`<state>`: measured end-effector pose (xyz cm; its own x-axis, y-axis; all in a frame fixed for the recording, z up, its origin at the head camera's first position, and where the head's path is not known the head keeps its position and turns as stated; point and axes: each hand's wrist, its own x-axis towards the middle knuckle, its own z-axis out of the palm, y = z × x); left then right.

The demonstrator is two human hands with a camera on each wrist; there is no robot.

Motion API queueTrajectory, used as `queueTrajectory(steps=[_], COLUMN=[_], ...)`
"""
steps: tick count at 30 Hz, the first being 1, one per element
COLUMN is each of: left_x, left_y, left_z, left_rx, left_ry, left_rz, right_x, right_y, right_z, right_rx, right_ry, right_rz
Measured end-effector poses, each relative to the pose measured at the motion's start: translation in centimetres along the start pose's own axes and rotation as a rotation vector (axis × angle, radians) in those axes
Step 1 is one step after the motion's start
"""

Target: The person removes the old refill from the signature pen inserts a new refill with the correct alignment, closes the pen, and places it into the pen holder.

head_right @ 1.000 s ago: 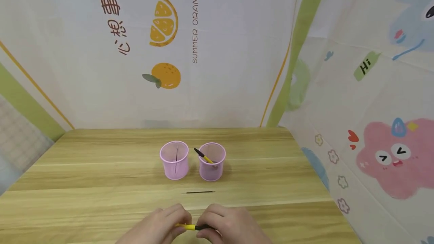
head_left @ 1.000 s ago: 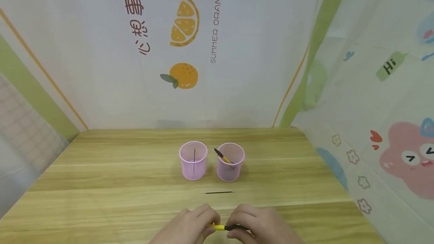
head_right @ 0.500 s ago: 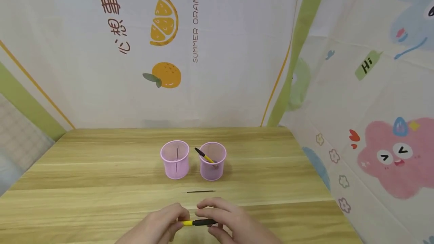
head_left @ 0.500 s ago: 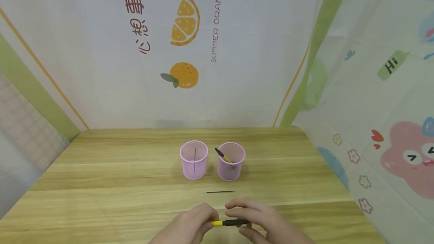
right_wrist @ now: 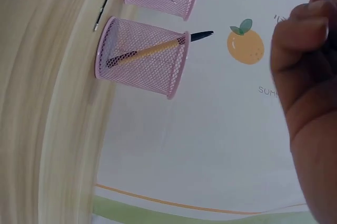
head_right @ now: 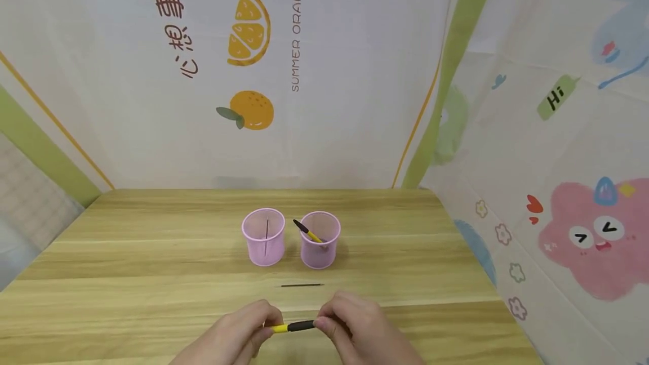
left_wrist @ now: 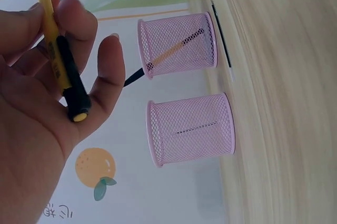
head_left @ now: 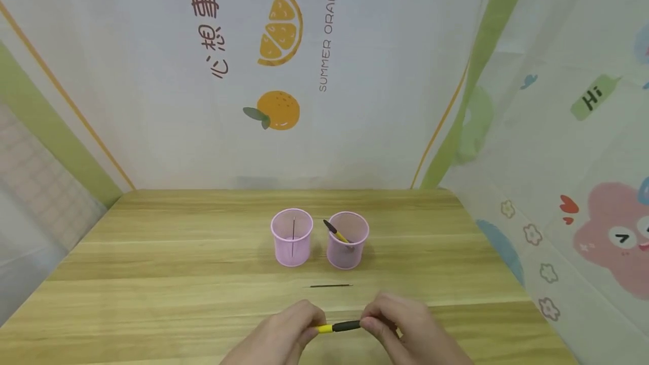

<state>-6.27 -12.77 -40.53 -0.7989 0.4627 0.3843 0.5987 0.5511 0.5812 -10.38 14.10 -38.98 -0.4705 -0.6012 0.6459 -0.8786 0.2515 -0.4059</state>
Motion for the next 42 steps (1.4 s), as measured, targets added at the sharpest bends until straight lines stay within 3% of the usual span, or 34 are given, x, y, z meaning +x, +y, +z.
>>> queueTrajectory(steps=[3, 7, 12, 16, 22, 27, 30, 37, 42], left_x=[0.0, -0.1, 0.0, 0.1, -0.1, -0.1, 0.1, 0.2, 0.0], left_y=[0.0, 0.0, -0.1, -0.4, -0.7, -0.8, -0.8, -0.8, -1.0], left_z=[-0.1, -0.1, 0.3, 0.4, 0.4, 0.2, 0.2, 0.4, 0.4], left_rx=[-0.002, -0.006, -0.006, -0.007, 0.043, 0.053, 0.045, 0.023, 0.051], left_ry=[-0.011, -0.004, 0.053, 0.082, 0.128, 0.156, 0.16, 0.17, 0.18], left_rz=[-0.028, -0.058, 0.045, 0.136, 0.175, 0.216, 0.252, 0.297, 0.296], right_x=[-0.1, -0.2, -0.1, -0.3, -0.4, -0.2, -0.2, -0.5, -0.6], right_y=[0.1, 0.3, 0.8, 0.7, 0.1, 0.4, 0.5, 0.4, 0.2], right_z=[0.2, 0.3, 0.6, 0.9, 0.6, 0.4, 0.5, 0.6, 0.4], right_rx=[-0.057, -0.02, -0.024, -0.106, -0.055, 0.016, 0.003, -0.108, -0.07], right_ry=[-0.003, -0.002, 0.057, 0.08, 0.014, 0.045, 0.067, 0.055, 0.018], right_rz=[0.02, -0.012, -0.102, -0.09, 0.006, -0.094, -0.108, -0.041, -0.02])
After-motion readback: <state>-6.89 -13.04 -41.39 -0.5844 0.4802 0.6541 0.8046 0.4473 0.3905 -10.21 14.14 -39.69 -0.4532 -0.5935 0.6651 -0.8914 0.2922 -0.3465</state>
